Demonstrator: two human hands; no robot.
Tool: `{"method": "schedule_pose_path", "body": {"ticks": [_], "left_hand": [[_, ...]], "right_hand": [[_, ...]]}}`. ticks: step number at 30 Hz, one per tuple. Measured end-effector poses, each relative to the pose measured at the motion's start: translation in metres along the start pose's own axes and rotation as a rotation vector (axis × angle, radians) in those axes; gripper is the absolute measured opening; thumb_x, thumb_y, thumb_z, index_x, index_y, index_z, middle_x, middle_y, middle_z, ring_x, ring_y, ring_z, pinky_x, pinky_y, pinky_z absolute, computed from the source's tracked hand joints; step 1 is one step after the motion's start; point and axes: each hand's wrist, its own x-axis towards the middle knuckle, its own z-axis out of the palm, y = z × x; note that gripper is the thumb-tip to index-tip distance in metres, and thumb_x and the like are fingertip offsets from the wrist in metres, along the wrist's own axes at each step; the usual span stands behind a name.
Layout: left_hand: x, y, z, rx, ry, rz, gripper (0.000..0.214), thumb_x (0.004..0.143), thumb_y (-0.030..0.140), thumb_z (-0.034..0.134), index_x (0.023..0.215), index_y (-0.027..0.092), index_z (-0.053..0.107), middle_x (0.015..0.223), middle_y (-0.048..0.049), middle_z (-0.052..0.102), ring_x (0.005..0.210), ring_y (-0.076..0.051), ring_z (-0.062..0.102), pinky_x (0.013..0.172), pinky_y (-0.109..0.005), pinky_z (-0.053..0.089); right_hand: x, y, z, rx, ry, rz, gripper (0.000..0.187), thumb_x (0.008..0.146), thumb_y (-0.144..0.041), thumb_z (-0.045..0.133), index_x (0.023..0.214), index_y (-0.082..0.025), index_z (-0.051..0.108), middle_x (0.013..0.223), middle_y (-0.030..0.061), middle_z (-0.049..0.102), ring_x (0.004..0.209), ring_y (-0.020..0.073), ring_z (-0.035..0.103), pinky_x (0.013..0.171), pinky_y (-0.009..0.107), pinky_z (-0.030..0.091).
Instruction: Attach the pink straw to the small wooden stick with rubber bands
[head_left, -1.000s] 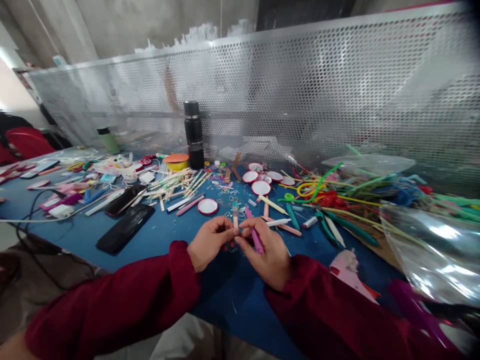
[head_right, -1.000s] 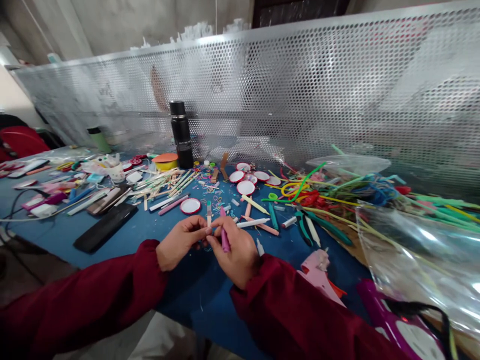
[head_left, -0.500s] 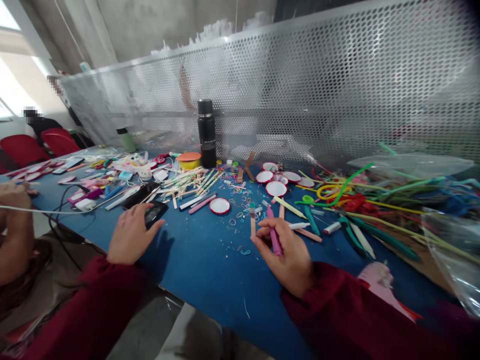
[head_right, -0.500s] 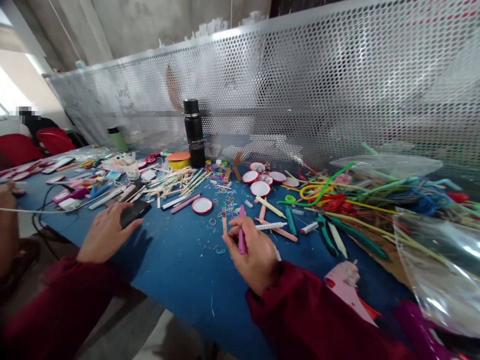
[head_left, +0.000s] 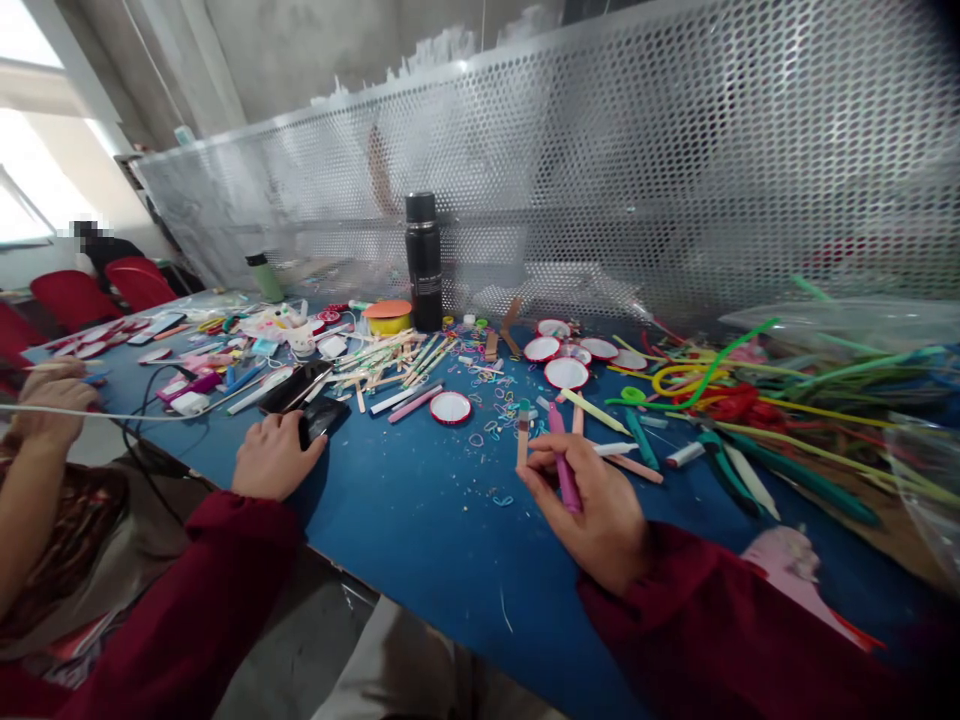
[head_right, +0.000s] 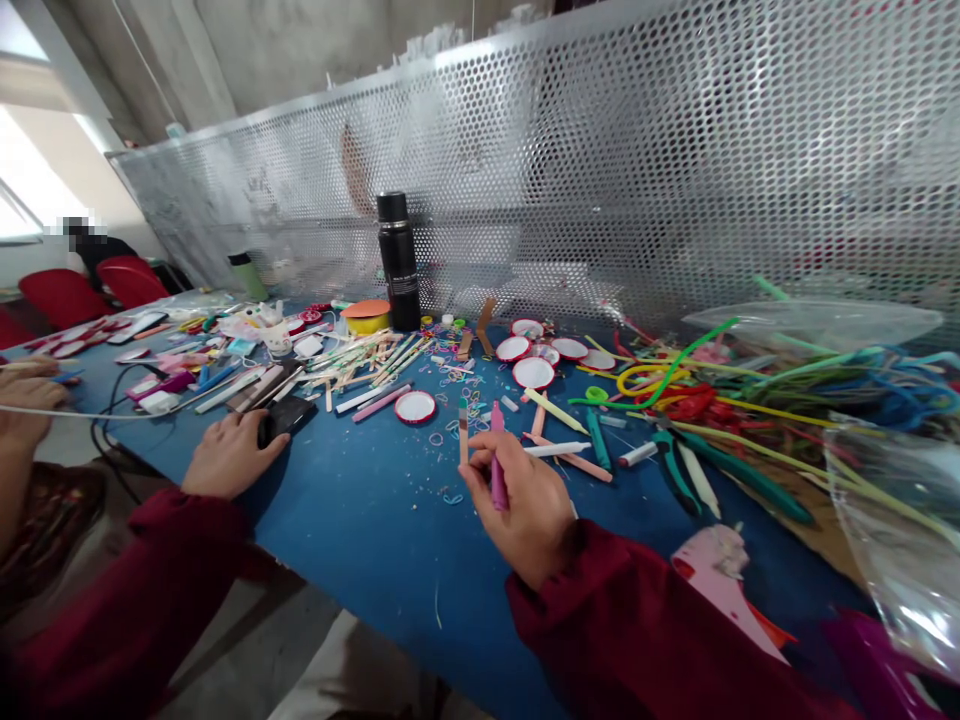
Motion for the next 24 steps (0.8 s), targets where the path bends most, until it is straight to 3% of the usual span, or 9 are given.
{"method": "schedule_pose_path", "body": {"ticks": [4,10,19,24], "left_hand": [[-0.008,0.007,-0.003,-0.011,-0.027,0.104,0.068,0.084,0.059,0.040,0.138,0.018,0.048,0.131,-0.0159,0.053,0.124,-0.037,0.045,0.103,-0.047,0.036],[-0.010,0.024,-0.008,0.011,-0.030,0.120,0.067,0.085,0.057,0.038,0.137,0.017,0.049,0.129,-0.0164,0.054,0.125,-0.037,0.045,0.103,-0.048,0.037],[0.006,0.010,0.004,0.017,-0.065,0.182,0.073,0.083,0.061,0.037,0.140,0.016,0.045,0.130,-0.0174,0.054,0.125,-0.037,0.047,0.104,-0.047,0.036],[0.009,0.013,0.003,0.021,-0.063,0.169,0.073,0.083,0.064,0.036,0.139,0.019,0.046,0.129,-0.0165,0.054,0.125,-0.037,0.046,0.103,-0.047,0.036]], "right_hand": [[0.001,0.003,-0.001,0.001,-0.010,0.010,0.019,0.087,-0.033,0.059,0.104,-0.025,0.055,0.082,0.0006,0.071,0.075,0.0165,0.069,0.070,0.029,0.053],[0.000,0.004,0.000,0.019,-0.027,0.028,0.019,0.087,-0.031,0.060,0.104,-0.025,0.055,0.082,-0.0004,0.070,0.074,0.0156,0.069,0.070,0.028,0.051],[-0.002,0.008,0.005,0.148,-0.043,0.143,0.022,0.085,-0.026,0.061,0.105,-0.025,0.053,0.079,-0.0020,0.069,0.073,0.0145,0.067,0.069,0.026,0.052],[-0.005,0.009,0.008,0.166,-0.067,0.166,0.022,0.085,-0.026,0.061,0.106,-0.026,0.052,0.080,-0.0023,0.068,0.073,0.0142,0.067,0.070,0.027,0.051]]}}
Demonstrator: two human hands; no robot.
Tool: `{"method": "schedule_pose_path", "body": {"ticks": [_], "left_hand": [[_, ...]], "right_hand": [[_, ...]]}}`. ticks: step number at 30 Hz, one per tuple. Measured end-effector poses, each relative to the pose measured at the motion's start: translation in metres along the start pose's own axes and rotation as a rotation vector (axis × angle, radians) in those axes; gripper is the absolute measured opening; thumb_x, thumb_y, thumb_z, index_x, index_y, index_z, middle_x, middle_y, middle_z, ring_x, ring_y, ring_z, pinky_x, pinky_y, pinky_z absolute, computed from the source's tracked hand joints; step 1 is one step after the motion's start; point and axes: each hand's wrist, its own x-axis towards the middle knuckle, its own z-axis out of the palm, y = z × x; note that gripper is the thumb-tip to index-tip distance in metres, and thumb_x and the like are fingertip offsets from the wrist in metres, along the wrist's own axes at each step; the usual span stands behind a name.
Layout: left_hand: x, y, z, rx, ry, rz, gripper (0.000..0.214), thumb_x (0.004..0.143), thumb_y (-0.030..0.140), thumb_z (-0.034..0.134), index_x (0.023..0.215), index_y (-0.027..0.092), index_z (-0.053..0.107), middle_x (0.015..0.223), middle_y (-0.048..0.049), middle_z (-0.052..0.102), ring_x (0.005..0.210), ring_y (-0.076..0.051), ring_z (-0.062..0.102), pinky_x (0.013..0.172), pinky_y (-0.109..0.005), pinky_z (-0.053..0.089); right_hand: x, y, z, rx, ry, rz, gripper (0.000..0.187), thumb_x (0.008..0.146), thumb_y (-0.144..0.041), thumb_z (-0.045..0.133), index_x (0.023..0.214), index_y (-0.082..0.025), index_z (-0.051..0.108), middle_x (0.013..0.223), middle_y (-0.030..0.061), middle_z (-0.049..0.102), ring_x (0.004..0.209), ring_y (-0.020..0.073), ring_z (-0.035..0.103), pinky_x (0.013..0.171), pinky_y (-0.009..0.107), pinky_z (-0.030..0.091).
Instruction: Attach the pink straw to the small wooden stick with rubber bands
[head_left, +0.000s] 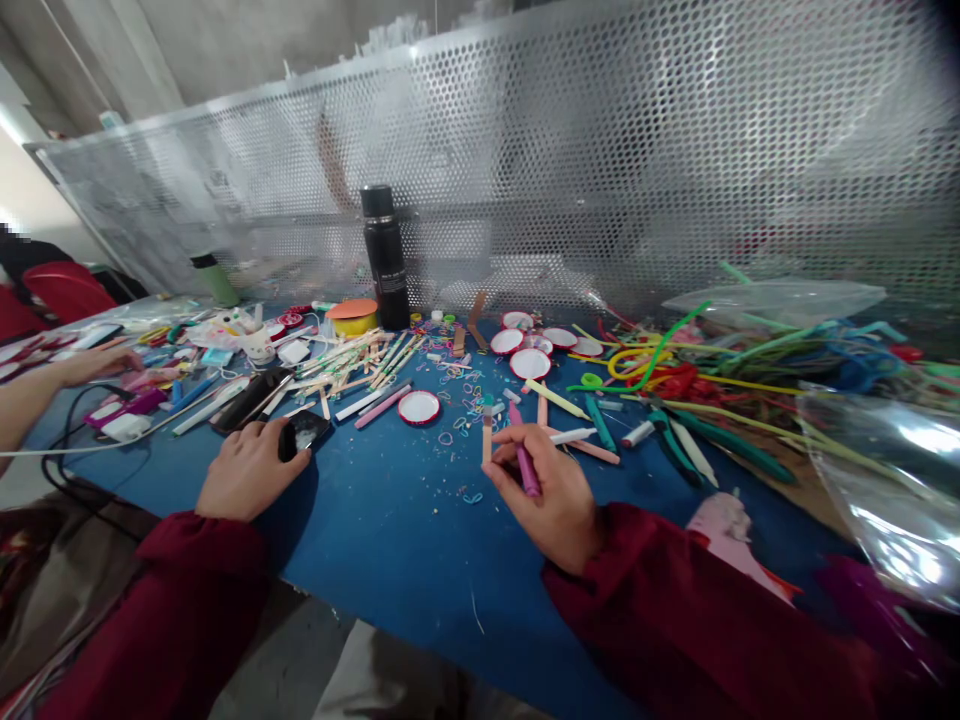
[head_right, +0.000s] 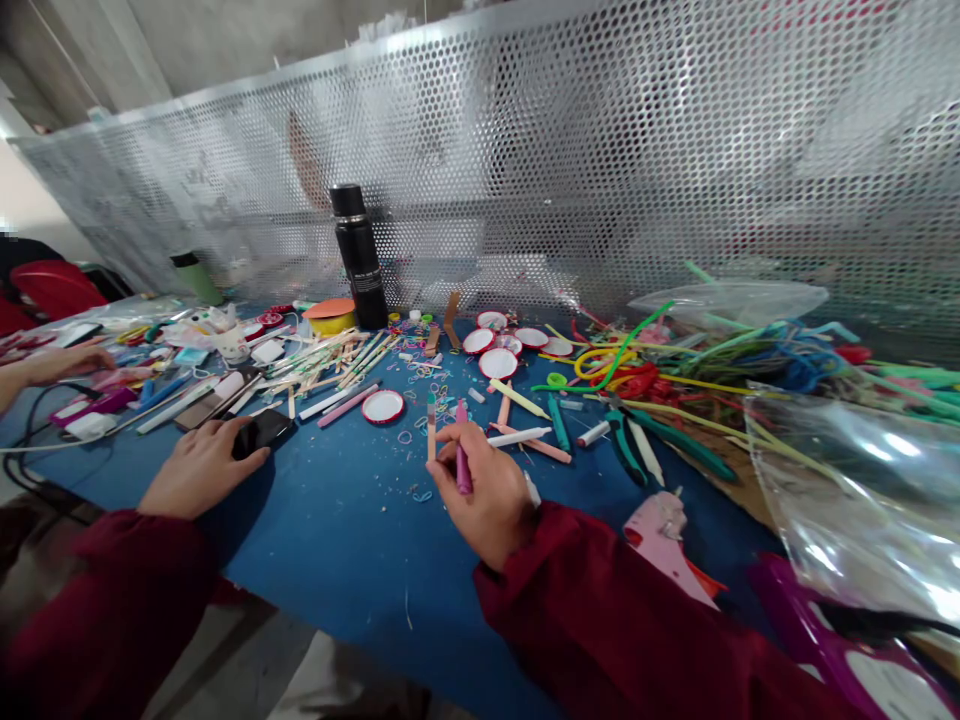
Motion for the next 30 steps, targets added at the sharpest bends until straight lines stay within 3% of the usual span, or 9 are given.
{"method": "schedule_pose_path", "body": {"ticks": [16,30], "left_hand": [[-0.003,0.007,-0.003,-0.043,0.034,-0.051,0.079,0.081,0.063,0.040,0.142,0.013,0.042,0.138,-0.0186,0.050,0.129,-0.039,0.043,0.104,-0.047,0.036],[-0.037,-0.039,-0.010,-0.056,-0.036,0.069,0.083,0.082,0.055,0.047,0.151,0.015,0.024,0.145,-0.0160,0.042,0.132,-0.034,0.043,0.110,-0.043,0.032]], "right_hand": [[0.001,-0.003,0.000,-0.064,-0.043,-0.020,0.019,0.086,-0.031,0.059,0.104,-0.025,0.053,0.079,-0.0011,0.068,0.071,0.0153,0.066,0.068,0.027,0.052],[0.000,0.000,0.001,-0.082,-0.020,-0.059,0.020,0.086,-0.032,0.060,0.105,-0.026,0.054,0.080,-0.0015,0.069,0.072,0.0148,0.068,0.068,0.027,0.053]]}}
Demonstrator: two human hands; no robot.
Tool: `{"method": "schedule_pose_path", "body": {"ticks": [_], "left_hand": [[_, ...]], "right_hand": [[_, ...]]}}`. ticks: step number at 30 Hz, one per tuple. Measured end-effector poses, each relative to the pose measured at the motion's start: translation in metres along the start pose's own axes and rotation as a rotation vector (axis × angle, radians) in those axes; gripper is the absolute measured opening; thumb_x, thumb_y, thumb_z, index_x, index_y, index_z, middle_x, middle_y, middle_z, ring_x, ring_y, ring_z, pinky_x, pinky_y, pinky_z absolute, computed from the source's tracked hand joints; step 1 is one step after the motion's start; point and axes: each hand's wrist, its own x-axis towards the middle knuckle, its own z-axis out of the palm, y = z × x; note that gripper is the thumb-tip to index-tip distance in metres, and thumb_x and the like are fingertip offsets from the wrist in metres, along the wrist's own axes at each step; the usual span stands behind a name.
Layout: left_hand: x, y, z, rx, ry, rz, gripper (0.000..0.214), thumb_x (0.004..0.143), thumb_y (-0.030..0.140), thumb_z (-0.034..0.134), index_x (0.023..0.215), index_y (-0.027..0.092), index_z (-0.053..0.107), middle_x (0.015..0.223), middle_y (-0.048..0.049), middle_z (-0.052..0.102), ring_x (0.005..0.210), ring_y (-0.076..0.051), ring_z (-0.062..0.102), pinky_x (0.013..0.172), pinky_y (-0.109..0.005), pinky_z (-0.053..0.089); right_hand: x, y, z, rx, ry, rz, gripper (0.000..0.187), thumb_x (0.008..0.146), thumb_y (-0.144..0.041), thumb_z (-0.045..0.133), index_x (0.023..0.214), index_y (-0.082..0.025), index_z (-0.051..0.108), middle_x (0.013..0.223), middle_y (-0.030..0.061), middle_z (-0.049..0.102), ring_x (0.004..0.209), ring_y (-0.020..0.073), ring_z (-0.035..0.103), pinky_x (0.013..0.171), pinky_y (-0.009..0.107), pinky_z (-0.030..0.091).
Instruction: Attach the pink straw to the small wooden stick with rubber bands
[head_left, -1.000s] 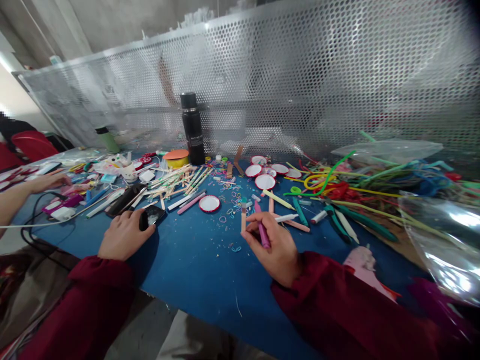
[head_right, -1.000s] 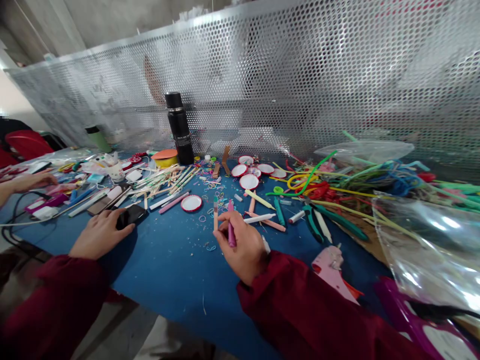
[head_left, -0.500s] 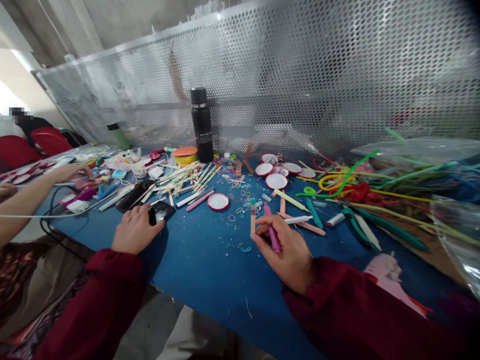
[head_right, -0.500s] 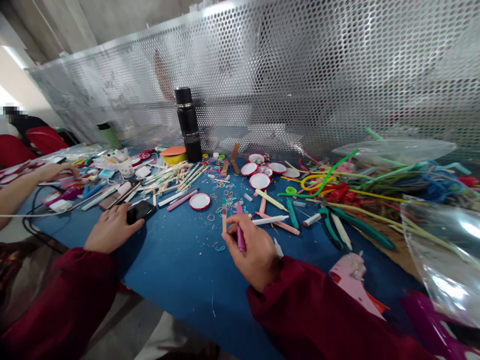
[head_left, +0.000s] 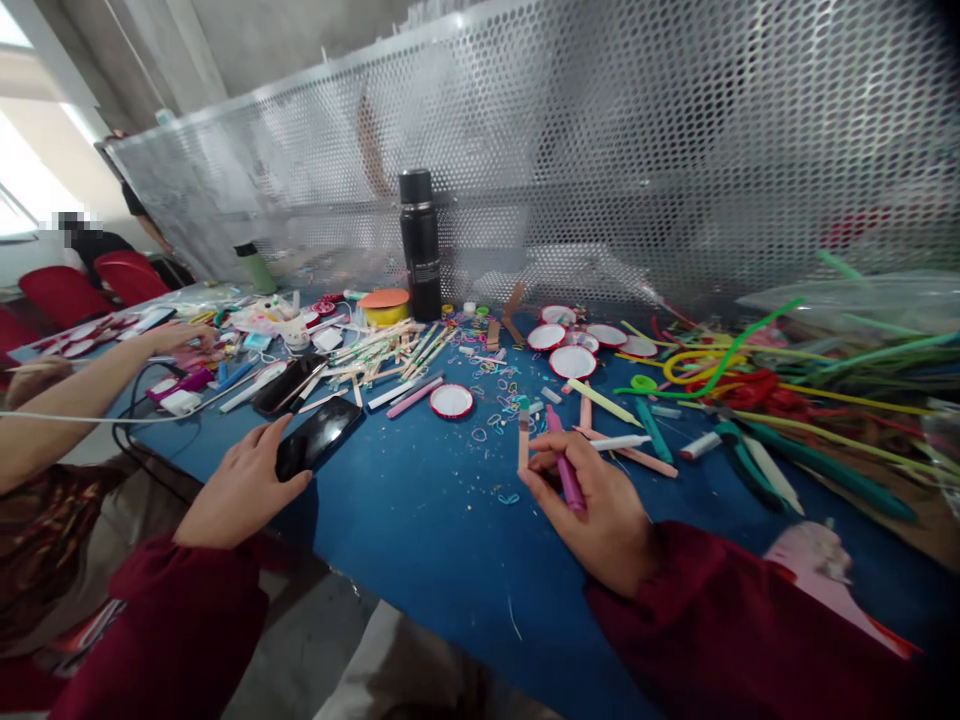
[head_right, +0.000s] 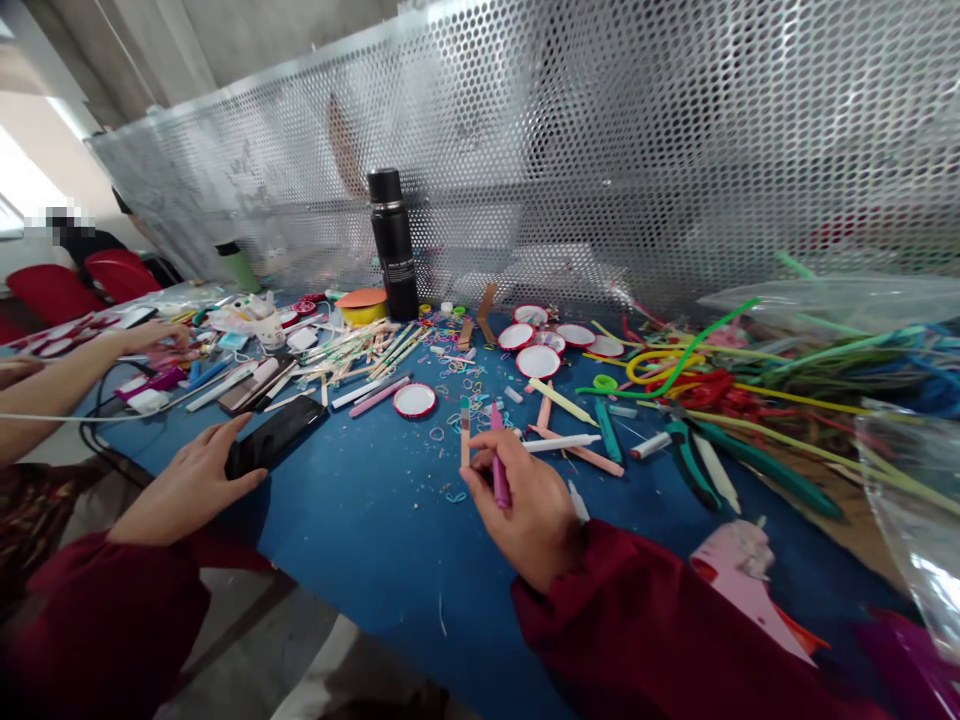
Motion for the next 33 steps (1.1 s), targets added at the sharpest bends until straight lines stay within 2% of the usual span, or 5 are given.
{"method": "schedule_pose_path", "body": {"ticks": [4,11,16,22,33], "left_hand": [[-0.006,-0.007,0.000,-0.039,-0.024,0.055,0.086,0.082,0.051,0.050,0.154,0.018,0.017,0.147,-0.0152,0.039,0.132,-0.033,0.043,0.108,-0.041,0.035],[-0.004,-0.016,0.007,-0.089,0.003,0.083,0.087,0.082,0.052,0.050,0.154,0.016,0.016,0.149,-0.0154,0.037,0.133,-0.032,0.042,0.109,-0.041,0.034],[0.002,0.005,0.005,-0.065,0.029,-0.017,0.088,0.082,0.059,0.047,0.153,0.014,0.019,0.146,-0.0159,0.043,0.132,-0.033,0.043,0.109,-0.042,0.034],[0.022,0.037,0.004,0.002,0.033,-0.094,0.078,0.084,0.056,0.043,0.150,0.016,0.029,0.142,-0.0156,0.047,0.130,-0.036,0.044,0.106,-0.045,0.035],[0.035,0.030,0.013,0.000,0.021,-0.094,0.075,0.084,0.055,0.044,0.148,0.018,0.034,0.140,-0.0143,0.051,0.131,-0.036,0.044,0.105,-0.047,0.036]], "right_hand": [[0.001,0.000,0.000,-0.008,0.004,-0.011,0.020,0.086,-0.031,0.059,0.104,-0.026,0.054,0.080,-0.0010,0.069,0.071,0.0155,0.068,0.067,0.027,0.053],[0.001,-0.001,0.001,-0.023,0.021,-0.025,0.019,0.086,-0.031,0.060,0.103,-0.025,0.055,0.078,-0.0008,0.069,0.070,0.0158,0.068,0.066,0.027,0.053],[0.002,-0.001,0.000,-0.020,0.017,-0.031,0.020,0.086,-0.033,0.060,0.104,-0.025,0.055,0.079,-0.0006,0.070,0.072,0.0156,0.069,0.067,0.027,0.053],[0.001,-0.001,0.000,-0.027,0.014,-0.032,0.020,0.087,-0.031,0.060,0.104,-0.025,0.054,0.081,-0.0019,0.069,0.073,0.0143,0.068,0.069,0.026,0.053],[0.001,-0.004,-0.001,-0.018,0.010,-0.020,0.018,0.087,-0.030,0.059,0.103,-0.025,0.054,0.079,-0.0018,0.068,0.072,0.0140,0.067,0.067,0.025,0.052]]}}
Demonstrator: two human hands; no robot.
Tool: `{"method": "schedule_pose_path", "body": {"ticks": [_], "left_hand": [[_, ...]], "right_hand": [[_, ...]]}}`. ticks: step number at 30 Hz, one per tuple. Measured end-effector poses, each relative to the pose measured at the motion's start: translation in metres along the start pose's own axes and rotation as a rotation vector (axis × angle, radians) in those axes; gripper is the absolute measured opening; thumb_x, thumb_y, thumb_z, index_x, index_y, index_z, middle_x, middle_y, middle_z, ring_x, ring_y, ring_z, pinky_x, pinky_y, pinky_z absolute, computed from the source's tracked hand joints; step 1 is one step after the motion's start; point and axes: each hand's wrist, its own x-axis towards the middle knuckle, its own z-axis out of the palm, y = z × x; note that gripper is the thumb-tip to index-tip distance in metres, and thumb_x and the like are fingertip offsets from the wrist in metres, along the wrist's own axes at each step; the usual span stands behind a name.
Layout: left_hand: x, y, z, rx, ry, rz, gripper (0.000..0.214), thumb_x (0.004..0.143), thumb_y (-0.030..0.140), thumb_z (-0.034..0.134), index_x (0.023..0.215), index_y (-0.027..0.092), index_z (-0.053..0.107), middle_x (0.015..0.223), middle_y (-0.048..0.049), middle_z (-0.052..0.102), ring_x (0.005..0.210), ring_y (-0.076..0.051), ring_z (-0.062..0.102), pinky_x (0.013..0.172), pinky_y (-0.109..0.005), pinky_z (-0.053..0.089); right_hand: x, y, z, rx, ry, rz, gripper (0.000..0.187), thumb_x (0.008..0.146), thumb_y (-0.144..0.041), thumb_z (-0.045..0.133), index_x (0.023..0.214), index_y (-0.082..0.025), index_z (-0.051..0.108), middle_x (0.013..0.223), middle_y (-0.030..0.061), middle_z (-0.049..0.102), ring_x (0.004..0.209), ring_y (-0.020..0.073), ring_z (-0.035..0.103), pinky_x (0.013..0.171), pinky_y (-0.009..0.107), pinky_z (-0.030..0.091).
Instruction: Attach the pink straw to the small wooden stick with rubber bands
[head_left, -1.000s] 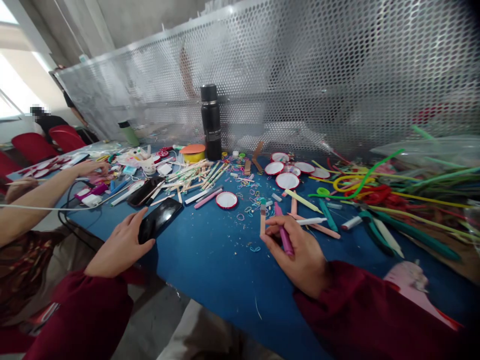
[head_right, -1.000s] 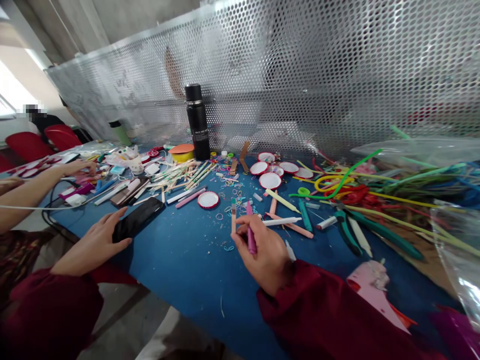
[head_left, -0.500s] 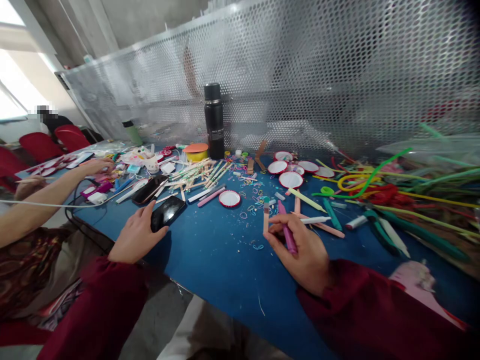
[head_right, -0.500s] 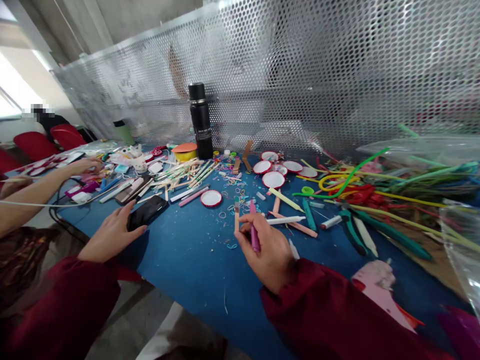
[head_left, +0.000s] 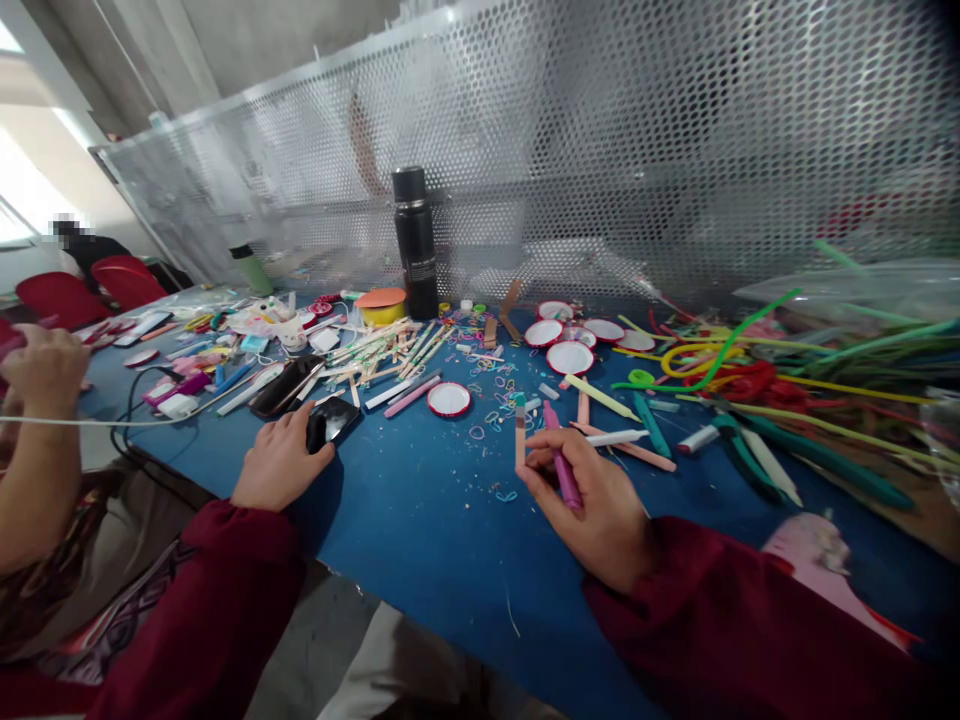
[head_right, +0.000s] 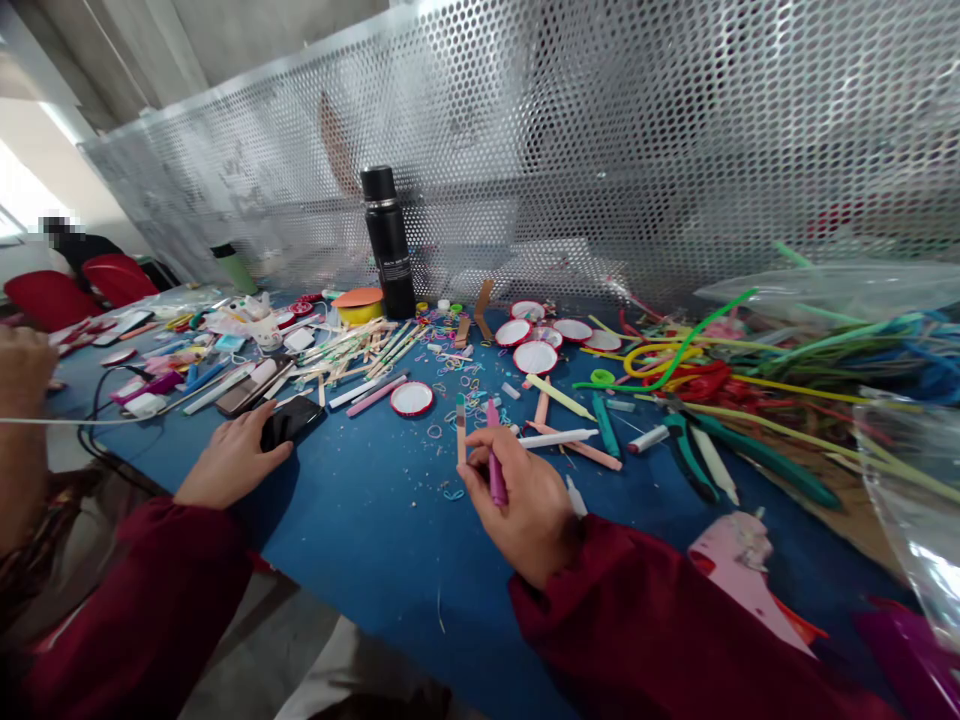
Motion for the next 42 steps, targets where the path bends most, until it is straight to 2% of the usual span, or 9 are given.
{"method": "schedule_pose_path", "body": {"ticks": [8,16,22,27,31,36,39,42], "left_hand": [[0.003,-0.004,0.006,-0.059,0.019,0.007,0.078,0.083,0.055,0.045,0.148,0.012,0.032,0.145,-0.0164,0.048,0.133,-0.035,0.042,0.106,-0.047,0.034],[-0.005,-0.009,0.004,-0.068,0.017,0.016,0.086,0.080,0.062,0.048,0.151,0.015,0.027,0.145,-0.0162,0.046,0.133,-0.035,0.042,0.106,-0.045,0.035],[-0.018,-0.023,-0.001,-0.055,0.016,0.025,0.085,0.081,0.060,0.046,0.150,0.014,0.027,0.145,-0.0161,0.045,0.132,-0.034,0.044,0.107,-0.043,0.035],[-0.031,-0.039,-0.005,-0.075,0.017,0.100,0.087,0.082,0.059,0.047,0.151,0.012,0.025,0.148,-0.0162,0.042,0.133,-0.033,0.043,0.110,-0.043,0.033],[-0.036,-0.059,-0.004,-0.128,0.000,0.180,0.087,0.083,0.055,0.051,0.154,0.017,0.018,0.149,-0.0157,0.039,0.132,-0.033,0.045,0.109,-0.045,0.037],[-0.042,-0.078,-0.001,-0.300,-0.057,0.293,0.091,0.082,0.045,0.059,0.155,0.027,0.008,0.157,-0.0111,0.026,0.134,-0.029,0.045,0.111,-0.043,0.039],[-0.046,-0.076,-0.003,-0.372,-0.060,0.296,0.094,0.081,0.048,0.061,0.155,0.028,0.007,0.158,-0.0102,0.026,0.133,-0.028,0.046,0.108,-0.041,0.043],[-0.048,-0.062,-0.009,-0.362,-0.018,0.255,0.096,0.081,0.055,0.060,0.155,0.027,0.007,0.155,-0.0108,0.033,0.132,-0.028,0.047,0.107,-0.043,0.041]], "right_hand": [[-0.001,0.002,0.001,-0.001,0.000,0.006,0.019,0.087,-0.030,0.059,0.105,-0.025,0.054,0.081,-0.0015,0.069,0.073,0.0143,0.068,0.068,0.026,0.052],[-0.001,0.003,0.001,0.001,0.001,0.003,0.019,0.087,-0.030,0.059,0.105,-0.025,0.054,0.081,-0.0015,0.068,0.073,0.0145,0.068,0.068,0.026,0.052],[-0.001,0.004,0.001,-0.003,0.001,-0.006,0.020,0.087,-0.030,0.060,0.105,-0.026,0.054,0.081,-0.0018,0.069,0.074,0.0140,0.068,0.068,0.025,0.052],[0.000,0.003,0.001,-0.014,-0.004,-0.007,0.020,0.087,-0.031,0.060,0.104,-0.025,0.054,0.081,-0.0020,0.069,0.072,0.0137,0.068,0.067,0.025,0.053],[0.000,0.003,0.000,-0.022,-0.003,-0.017,0.020,0.087,-0.032,0.060,0.104,-0.025,0.054,0.080,-0.0015,0.070,0.071,0.0143,0.069,0.067,0.025,0.053],[0.000,0.004,-0.001,-0.035,-0.017,-0.016,0.019,0.087,-0.033,0.059,0.104,-0.024,0.054,0.080,-0.0004,0.070,0.072,0.0152,0.069,0.066,0.026,0.054],[0.001,0.004,0.000,-0.038,-0.008,-0.028,0.019,0.087,-0.033,0.059,0.104,-0.024,0.054,0.080,-0.0002,0.070,0.072,0.0156,0.069,0.067,0.027,0.054],[0.001,0.003,0.000,-0.045,0.007,-0.031,0.018,0.087,-0.033,0.059,0.103,-0.025,0.055,0.080,-0.0005,0.070,0.073,0.0155,0.069,0.067,0.026,0.054]]}}
